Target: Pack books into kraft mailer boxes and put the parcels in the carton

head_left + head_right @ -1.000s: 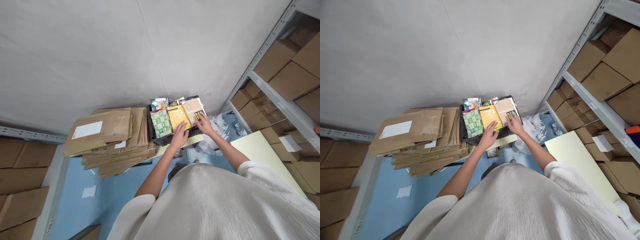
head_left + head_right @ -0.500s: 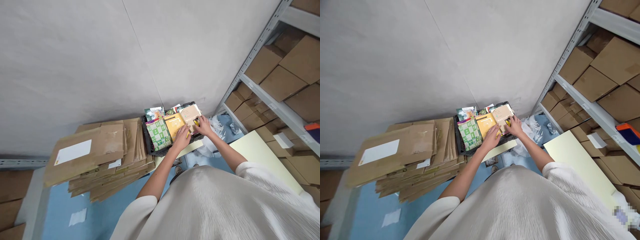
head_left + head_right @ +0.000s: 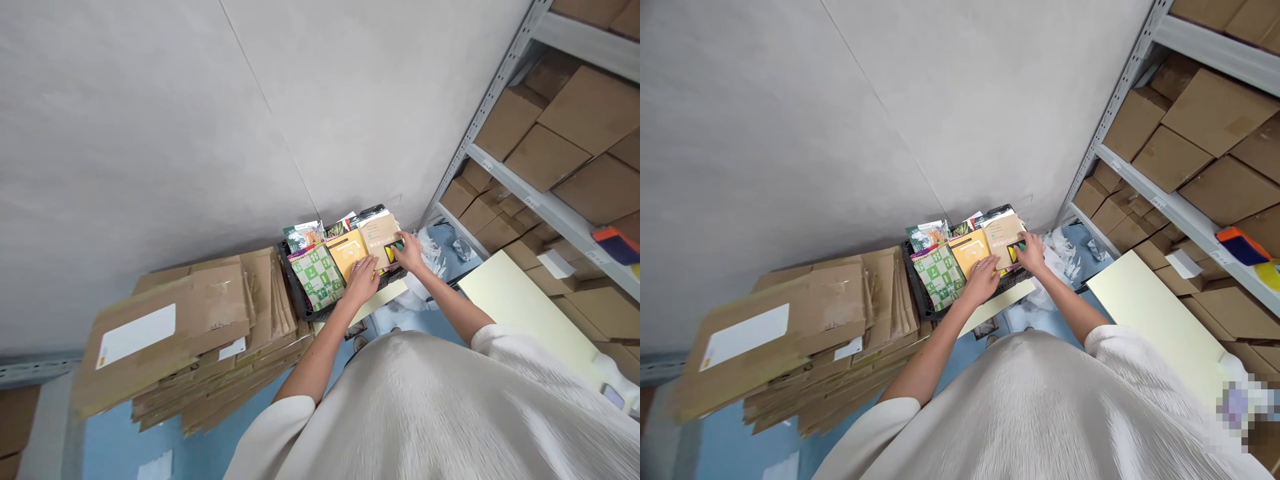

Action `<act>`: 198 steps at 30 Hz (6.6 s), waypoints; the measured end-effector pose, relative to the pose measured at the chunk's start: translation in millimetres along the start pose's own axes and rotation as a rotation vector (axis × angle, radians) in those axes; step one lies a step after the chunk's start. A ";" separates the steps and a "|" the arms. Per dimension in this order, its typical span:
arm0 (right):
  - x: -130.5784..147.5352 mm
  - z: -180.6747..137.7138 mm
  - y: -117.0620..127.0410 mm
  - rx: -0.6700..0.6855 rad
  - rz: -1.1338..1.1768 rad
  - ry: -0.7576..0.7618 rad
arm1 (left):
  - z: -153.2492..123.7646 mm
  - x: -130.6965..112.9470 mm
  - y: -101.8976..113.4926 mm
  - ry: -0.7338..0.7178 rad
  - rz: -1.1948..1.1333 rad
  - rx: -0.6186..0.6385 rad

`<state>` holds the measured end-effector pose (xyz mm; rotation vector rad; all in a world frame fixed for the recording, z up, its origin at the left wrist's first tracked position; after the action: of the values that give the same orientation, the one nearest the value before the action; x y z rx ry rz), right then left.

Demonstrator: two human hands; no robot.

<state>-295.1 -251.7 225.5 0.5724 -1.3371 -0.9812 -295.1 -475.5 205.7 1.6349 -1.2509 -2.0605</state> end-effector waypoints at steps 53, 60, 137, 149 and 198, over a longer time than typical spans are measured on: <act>-305.1 -358.5 261.2 -0.498 0.262 -0.633 | 3.9 -398.2 -358.5 -0.832 0.139 0.613; -335.3 -335.6 280.1 -0.383 0.199 -0.573 | 48.3 -425.4 -401.8 -0.899 0.204 0.717; -405.0 -250.3 219.4 -0.725 0.111 -0.846 | 124.9 -401.1 -497.7 0.448 -0.700 0.964; -429.1 -280.3 176.3 -0.442 0.100 -0.990 | 150.6 -341.3 -529.8 0.533 -0.519 0.930; -472.6 -238.4 112.9 0.323 -0.010 -0.704 | 186.5 -273.4 -535.3 -0.504 0.683 0.899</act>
<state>-9.3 160.4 21.9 0.4880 -2.1470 -1.0240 -194.5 113.0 6.8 0.6355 -2.6985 -1.5515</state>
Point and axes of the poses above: each hand's wrist, its own z-axis towards the middle knuckle, its own y-axis out of the back of the hand, x = y × z, the point moved 2 cm from there along z, towards the middle knuckle, and after that the axes turned 11 degrees about y, right-handed, at the moved point
